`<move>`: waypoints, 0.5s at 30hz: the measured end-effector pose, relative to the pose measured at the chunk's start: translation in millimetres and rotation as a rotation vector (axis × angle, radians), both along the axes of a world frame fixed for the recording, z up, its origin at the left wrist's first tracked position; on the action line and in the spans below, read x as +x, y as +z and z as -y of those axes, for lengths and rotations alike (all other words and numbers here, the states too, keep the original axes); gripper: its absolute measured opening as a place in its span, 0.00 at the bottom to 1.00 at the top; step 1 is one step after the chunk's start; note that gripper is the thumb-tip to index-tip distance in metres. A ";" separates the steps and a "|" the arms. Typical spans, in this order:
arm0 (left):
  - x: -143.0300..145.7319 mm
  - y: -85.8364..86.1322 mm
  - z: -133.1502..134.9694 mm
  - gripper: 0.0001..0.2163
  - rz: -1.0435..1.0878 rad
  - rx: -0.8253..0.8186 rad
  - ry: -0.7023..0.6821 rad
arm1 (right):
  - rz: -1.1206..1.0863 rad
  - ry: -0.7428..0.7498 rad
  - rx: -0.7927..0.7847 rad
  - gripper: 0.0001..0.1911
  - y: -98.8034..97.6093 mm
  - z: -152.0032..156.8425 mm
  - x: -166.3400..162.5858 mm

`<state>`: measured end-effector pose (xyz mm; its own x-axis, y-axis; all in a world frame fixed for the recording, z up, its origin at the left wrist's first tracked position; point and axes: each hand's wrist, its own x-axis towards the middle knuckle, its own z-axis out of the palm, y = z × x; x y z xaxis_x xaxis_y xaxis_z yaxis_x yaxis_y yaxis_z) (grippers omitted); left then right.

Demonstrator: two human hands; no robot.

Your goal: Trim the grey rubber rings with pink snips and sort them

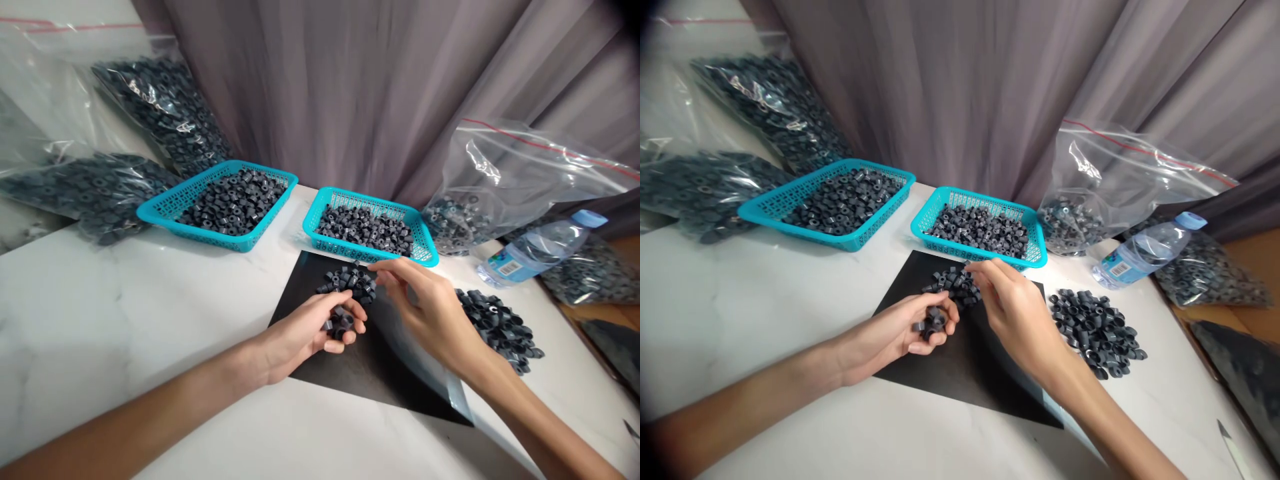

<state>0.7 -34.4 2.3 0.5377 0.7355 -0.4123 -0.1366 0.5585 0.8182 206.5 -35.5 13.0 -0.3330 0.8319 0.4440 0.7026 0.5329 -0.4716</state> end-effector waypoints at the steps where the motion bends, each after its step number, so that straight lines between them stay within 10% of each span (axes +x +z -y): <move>1: 0.2 -0.7 -0.4 0.17 -0.017 0.015 -0.011 | 0.062 -0.034 -0.023 0.13 -4.9 -5.5 2.1; 15: 0.1 4.9 -1.3 0.16 -0.016 0.006 -0.081 | 0.308 -0.098 -0.063 0.15 -39.4 -53.9 -21.4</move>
<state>0.7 -33.1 7.2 0.5887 0.6925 -0.4170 -0.0779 0.5621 0.8234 185.1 18.4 -26.3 -0.3610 0.8890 0.2817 0.8636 0.4327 -0.2589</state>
